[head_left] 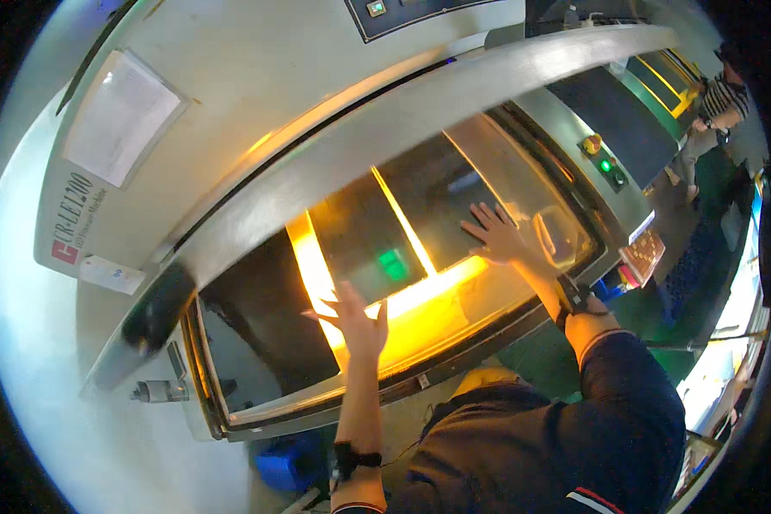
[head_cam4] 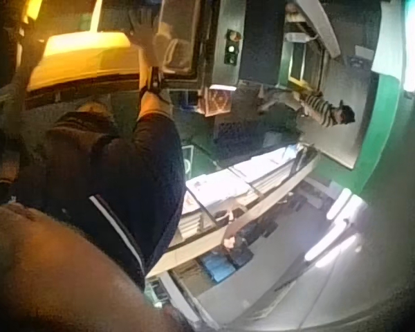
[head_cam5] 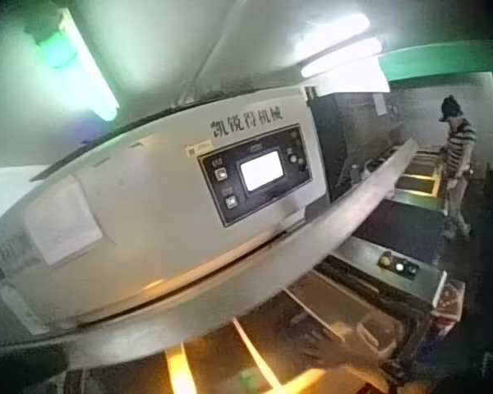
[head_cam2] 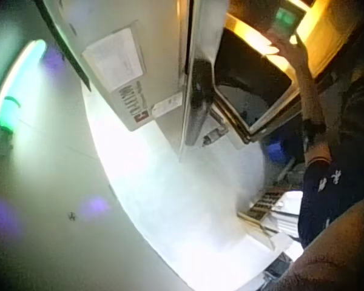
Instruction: Operator is loading film and boards into an LED exposure machine for circuit board fabrication.
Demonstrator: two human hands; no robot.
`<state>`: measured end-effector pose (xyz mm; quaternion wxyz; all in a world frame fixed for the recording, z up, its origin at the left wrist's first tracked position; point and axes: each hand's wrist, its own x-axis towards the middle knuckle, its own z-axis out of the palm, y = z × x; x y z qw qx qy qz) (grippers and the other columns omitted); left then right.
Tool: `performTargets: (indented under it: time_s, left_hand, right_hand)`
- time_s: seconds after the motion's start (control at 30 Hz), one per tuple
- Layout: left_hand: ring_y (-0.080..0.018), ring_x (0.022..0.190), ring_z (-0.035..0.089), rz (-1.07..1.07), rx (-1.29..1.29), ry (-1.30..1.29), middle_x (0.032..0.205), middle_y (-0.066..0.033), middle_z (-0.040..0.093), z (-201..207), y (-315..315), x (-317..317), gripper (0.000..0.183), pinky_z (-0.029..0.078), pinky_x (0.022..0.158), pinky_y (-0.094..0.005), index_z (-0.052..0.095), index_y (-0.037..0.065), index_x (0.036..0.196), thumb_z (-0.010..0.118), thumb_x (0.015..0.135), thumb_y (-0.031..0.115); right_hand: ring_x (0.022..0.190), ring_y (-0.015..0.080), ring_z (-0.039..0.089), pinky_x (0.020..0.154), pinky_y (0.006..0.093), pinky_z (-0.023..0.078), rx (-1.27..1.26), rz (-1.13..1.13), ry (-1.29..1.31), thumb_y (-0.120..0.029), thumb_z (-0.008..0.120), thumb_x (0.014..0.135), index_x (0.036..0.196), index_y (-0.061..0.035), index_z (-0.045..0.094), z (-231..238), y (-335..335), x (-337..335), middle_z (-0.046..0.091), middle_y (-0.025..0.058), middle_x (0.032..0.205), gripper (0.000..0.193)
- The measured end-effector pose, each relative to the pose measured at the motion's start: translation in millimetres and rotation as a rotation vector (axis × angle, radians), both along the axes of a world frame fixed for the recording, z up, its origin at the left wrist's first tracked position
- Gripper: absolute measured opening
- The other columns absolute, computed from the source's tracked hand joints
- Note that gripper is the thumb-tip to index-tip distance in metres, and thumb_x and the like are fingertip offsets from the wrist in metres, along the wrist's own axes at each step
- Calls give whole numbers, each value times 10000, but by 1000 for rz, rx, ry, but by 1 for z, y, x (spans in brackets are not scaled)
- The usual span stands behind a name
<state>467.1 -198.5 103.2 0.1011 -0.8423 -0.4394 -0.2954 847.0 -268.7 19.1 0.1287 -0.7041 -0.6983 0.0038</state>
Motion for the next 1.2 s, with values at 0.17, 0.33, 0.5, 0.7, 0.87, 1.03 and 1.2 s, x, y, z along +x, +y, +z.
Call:
performTargets:
  time_s: [0.17,0.33,0.5,0.7,0.87,1.03,1.2]
  left_hand:
    - [-438,1449,240,94,734,-344,1548,-289,290,282,-27,-63,907,201,1182,-554,289,-68,1494,756,856,377]
    - [-389,1063,602,119,354,-101,1097,-167,664,367,-19,-118,425,447,942,-489,639,79,1140,768,786,274]
    - [-368,896,655,111,85,38,939,-142,687,313,-84,-127,276,508,780,-481,652,83,939,766,742,239]
    - [-328,822,684,43,-400,316,879,-105,710,159,-164,-148,281,541,723,-475,703,143,945,763,765,350]
    - [-323,831,714,-61,-786,551,876,-124,733,15,-189,-149,327,562,770,-475,734,111,933,722,806,412]
    - [-348,872,712,-24,-990,659,898,-161,729,-48,-182,-146,357,565,773,-483,748,112,941,683,824,443]
    - [-351,881,714,49,-1148,689,936,-176,732,-41,-178,-134,272,574,761,-463,750,73,912,697,799,314]
  right_hand:
    - [1514,395,123,1202,590,80,225,51,-40,-440,696,858,1506,-148,400,29,-37,-73,184,195,1632,770]
    - [1314,462,429,1085,588,349,-112,227,282,-493,601,919,1505,-190,406,61,-81,-245,313,225,1555,687]
    - [1278,338,505,1069,499,398,159,642,254,-375,547,978,1445,-163,482,114,-126,-311,480,155,1451,517]
    - [1001,284,665,906,420,499,48,705,817,-256,640,955,1097,-101,728,112,-219,-283,729,71,1075,228]
    - [1064,251,661,945,403,507,-163,443,942,-239,617,972,1129,-103,715,76,-210,-232,712,93,1154,230]
    - [1122,218,617,999,389,474,222,140,1094,-239,618,977,1240,-88,652,8,-54,-158,680,82,1192,305]
    - [1288,232,500,1117,472,359,114,-20,1238,-406,535,994,1413,-79,506,-68,66,-133,550,101,1377,533]
